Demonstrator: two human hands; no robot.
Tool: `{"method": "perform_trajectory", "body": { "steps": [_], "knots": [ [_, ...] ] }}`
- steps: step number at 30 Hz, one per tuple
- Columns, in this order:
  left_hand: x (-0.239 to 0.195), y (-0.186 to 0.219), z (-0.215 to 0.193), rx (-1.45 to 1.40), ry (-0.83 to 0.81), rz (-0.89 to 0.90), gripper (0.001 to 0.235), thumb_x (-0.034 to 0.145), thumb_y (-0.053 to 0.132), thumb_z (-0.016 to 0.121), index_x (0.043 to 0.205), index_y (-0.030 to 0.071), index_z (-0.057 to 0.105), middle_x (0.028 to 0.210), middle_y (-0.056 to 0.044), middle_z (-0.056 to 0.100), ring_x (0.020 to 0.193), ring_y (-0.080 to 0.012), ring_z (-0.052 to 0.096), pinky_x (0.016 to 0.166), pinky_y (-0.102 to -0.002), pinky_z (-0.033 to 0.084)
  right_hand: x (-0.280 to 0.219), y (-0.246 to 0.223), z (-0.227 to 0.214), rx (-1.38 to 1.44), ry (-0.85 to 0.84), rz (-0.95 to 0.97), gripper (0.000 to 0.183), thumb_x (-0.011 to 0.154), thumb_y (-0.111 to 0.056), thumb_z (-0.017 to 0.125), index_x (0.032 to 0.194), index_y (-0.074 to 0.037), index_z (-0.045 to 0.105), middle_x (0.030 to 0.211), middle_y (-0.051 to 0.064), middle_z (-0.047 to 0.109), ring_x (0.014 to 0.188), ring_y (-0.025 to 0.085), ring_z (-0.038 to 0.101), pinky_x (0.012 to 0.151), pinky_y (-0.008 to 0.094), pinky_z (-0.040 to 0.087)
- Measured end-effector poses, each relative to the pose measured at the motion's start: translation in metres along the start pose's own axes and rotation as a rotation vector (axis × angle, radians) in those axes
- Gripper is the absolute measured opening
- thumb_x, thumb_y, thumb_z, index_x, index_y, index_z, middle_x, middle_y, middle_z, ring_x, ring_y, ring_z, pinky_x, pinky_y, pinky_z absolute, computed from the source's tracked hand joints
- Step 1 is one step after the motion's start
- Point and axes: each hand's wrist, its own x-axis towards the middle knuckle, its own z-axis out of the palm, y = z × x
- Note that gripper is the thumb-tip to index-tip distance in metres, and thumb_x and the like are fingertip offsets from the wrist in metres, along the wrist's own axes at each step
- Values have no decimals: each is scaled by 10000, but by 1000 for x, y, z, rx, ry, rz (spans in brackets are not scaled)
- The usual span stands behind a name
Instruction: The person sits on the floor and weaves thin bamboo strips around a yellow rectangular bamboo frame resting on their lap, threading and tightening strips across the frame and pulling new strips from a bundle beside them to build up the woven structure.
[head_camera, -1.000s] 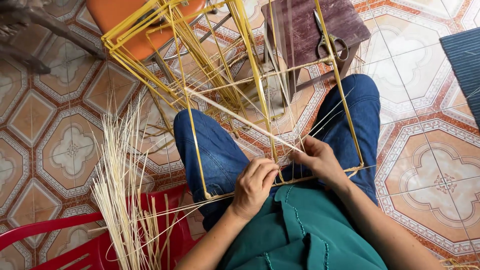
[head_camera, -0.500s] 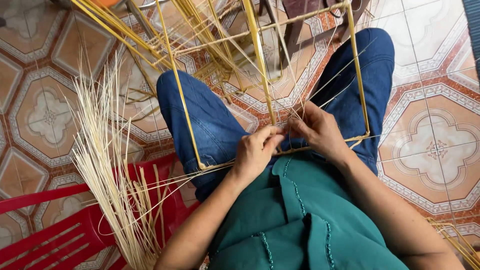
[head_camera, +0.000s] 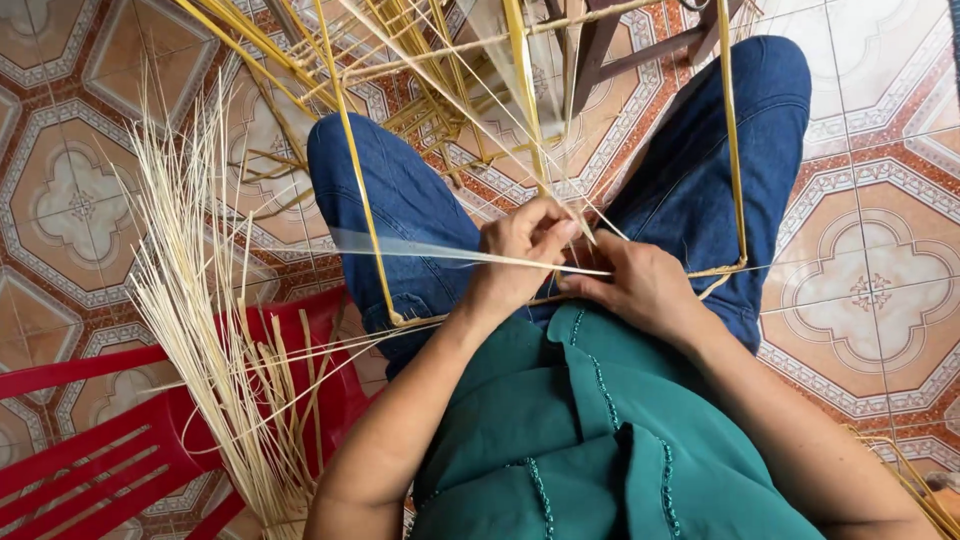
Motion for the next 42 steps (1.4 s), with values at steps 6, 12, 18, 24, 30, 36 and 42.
{"method": "perform_trajectory", "body": {
  "steps": [6, 12, 18, 24, 30, 36, 42],
  "knots": [
    [8, -6, 8, -123, -106, 2, 132, 1009, 139, 632, 1096, 43, 656, 893, -57, 755, 754, -119, 769, 650, -263, 635, 12, 16, 21, -32, 66, 91, 274, 865, -279, 772, 967, -48, 666, 744, 184, 679, 695, 372, 691, 636, 444, 534],
    [-41, 25, -60, 571, -38, 91, 278, 900, 219, 765, 1133, 94, 680, 1004, -54, 748, 850, -217, 741, 743, -361, 584, 12, 15, 17, 373, 30, 72, 146, 991, -165, 631, 1056, -47, 687, 815, 65, 740, 743, 176, 706, 673, 316, 565],
    [-52, -40, -59, 478, -117, -55, 143, 946, 284, 698, 988, 153, 739, 844, -88, 768, 803, -283, 773, 706, -407, 603, 12, 17, 16, 454, 8, -53, 151, 1040, -132, 566, 1086, -34, 672, 954, 49, 731, 927, 107, 666, 855, 274, 537],
    [-59, -49, -97, 897, 429, -101, 112, 1029, 207, 617, 1069, 103, 621, 822, -174, 735, 789, -380, 722, 687, -518, 548, 10, 24, 21, 536, 19, -77, 135, 1049, -117, 570, 1077, -18, 657, 1014, 39, 726, 990, 107, 645, 894, 269, 525],
    [-69, -21, -90, 991, 542, 31, 772, 859, 115, 689, 1516, -68, 328, 1121, -259, 651, 957, -402, 664, 760, -474, 560, 8, 20, 14, 675, -46, -17, 163, 1027, -35, 527, 1065, -2, 682, 1000, 44, 724, 961, 94, 669, 874, 264, 532],
    [-80, -16, -83, 1229, 394, 304, 358, 818, 66, 726, 1155, 179, 687, 1165, -105, 670, 977, -305, 634, 825, -421, 524, 10, -1, 4, 437, -93, 72, 161, 992, -48, 526, 1068, -36, 668, 937, 47, 775, 881, 97, 688, 797, 261, 550],
    [-86, -6, -95, 587, -117, 323, 180, 835, 102, 764, 1004, 67, 714, 997, -69, 643, 971, -270, 647, 859, -394, 545, 11, -16, -6, 205, -174, 6, 243, 1005, -83, 490, 1113, -82, 707, 969, 44, 788, 845, 166, 720, 791, 313, 567]
  ]
}}
